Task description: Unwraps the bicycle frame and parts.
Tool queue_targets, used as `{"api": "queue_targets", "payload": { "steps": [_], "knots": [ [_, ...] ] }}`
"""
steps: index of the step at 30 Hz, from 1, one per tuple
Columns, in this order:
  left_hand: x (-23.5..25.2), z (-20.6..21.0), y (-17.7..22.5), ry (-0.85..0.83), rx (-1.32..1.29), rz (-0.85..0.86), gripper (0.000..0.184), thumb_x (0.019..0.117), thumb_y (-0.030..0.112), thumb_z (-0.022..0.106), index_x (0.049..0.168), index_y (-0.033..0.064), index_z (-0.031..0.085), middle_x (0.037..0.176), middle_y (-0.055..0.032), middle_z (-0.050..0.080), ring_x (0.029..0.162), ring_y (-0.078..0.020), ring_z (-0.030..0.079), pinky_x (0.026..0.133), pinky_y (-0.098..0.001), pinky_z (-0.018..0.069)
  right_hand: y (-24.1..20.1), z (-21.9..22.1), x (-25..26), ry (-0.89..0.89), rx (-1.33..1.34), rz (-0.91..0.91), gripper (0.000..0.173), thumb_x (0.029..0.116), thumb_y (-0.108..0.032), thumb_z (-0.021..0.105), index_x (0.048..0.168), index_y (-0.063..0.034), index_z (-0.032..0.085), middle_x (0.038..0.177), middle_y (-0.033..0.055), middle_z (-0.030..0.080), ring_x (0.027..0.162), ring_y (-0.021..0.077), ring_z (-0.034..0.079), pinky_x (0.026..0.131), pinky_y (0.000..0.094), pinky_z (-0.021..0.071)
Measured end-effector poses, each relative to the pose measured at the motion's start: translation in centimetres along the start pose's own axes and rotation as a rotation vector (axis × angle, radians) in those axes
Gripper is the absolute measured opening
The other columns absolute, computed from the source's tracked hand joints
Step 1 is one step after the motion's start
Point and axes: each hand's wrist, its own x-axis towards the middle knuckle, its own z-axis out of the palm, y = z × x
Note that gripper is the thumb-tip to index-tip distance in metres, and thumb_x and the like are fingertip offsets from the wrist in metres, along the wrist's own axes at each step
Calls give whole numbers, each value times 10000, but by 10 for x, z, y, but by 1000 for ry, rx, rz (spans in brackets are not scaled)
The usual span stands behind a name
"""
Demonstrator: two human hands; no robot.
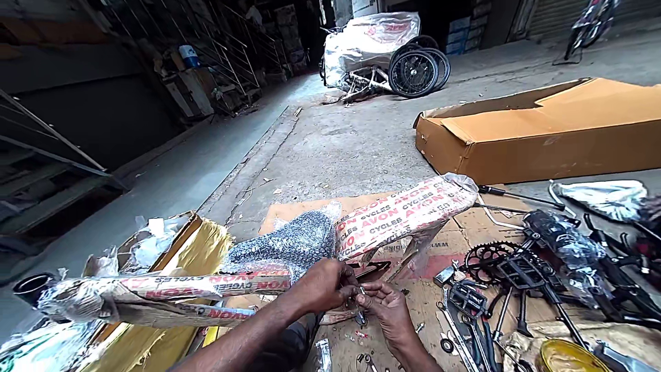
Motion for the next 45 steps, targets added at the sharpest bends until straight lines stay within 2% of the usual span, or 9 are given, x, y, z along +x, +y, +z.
{"api": "queue_targets", "payload": {
  "steps": [3, 6, 8, 10, 13, 29, 36, 40, 45],
  "knots": [
    [-4, -15, -7, 365, 262, 126, 199, 976, 344, 657, 935, 170, 744, 763, 27, 690, 685, -134, 666, 653, -417, 574, 4, -9, 7, 18, -13, -18, 217, 812, 15, 817, 993, 75, 714, 893, 191, 734, 751, 234, 730, 736, 374, 648],
    [-1, -38, -27, 673, 377, 146, 394, 868, 506, 749, 1078, 173, 757, 932, -34, 697, 867, -222, 679, 742, -459, 579, 10, -22, 13, 45, -57, 25, 227, 819, 20, 804, 993, 60, 665, 881, 193, 713, 735, 250, 718, 718, 389, 643],
    [1, -50, -52, 634, 388, -2, 816, 699, 745, 768, 1346, 261, 657, 1212, -107, 651, 1125, -305, 614, 925, -522, 525, 17, -30, 15, 75, -83, 87, 237, 857, 34, 763, 1058, 64, 641, 875, 207, 707, 727, 262, 716, 700, 386, 638],
    [0, -61, -78, 433, 387, -235, 1258, 497, 914, 753, 1580, 409, 360, 1430, -178, 538, 1295, -369, 530, 1031, -613, 445, 26, -40, 17, 84, -164, 138, 254, 908, 26, 721, 1147, 67, 647, 898, 212, 711, 737, 267, 711, 682, 375, 630],
    [-3, -76, -97, 265, 424, -332, 1474, 389, 877, 831, 1631, 448, 163, 1256, -214, 622, 1038, -372, 662, 834, -599, 551, 48, -63, 20, 70, -369, 175, 181, 935, -32, 720, 1102, 35, 720, 960, 176, 737, 789, 258, 717, 724, 382, 632],
    [-38, -96, -139, 315, 458, -21, 1140, 541, 577, 915, 1549, 361, 429, 973, -63, 754, 854, -270, 728, 755, -565, 582, 59, -55, 52, -154, -995, 170, 196, 983, -218, 668, 1158, -148, 723, 963, -16, 778, 845, 113, 755, 823, 372, 647],
    [-20, -97, -139, 286, 453, -157, 1187, 484, 735, 873, 1539, 445, 413, 937, -58, 743, 841, -268, 707, 751, -563, 560, 67, -39, 125, -235, -1463, 111, 261, 977, -294, 692, 1109, -85, 774, 1094, 152, 752, 1085, 325, 699, 1015, 563, 516],
    [-17, -99, -142, 318, 450, -215, 1151, 468, 720, 880, 1499, 405, 476, 948, -48, 746, 844, -268, 709, 738, -563, 554, 78, -30, 150, -192, -1503, 144, 379, 957, -357, 726, 1155, -34, 740, 1130, 188, 731, 1109, 349, 682, 1047, 569, 493],
    [-16, -98, -145, 335, 444, -203, 1130, 473, 724, 870, 1486, 396, 491, 944, -30, 739, 836, -251, 704, 719, -542, 553, 85, -12, 158, -241, -1603, 139, 555, 952, -436, 719, 1326, -29, 667, 1400, 204, 626, 1385, 324, 531, 1201, 517, 357]
  ]
}}
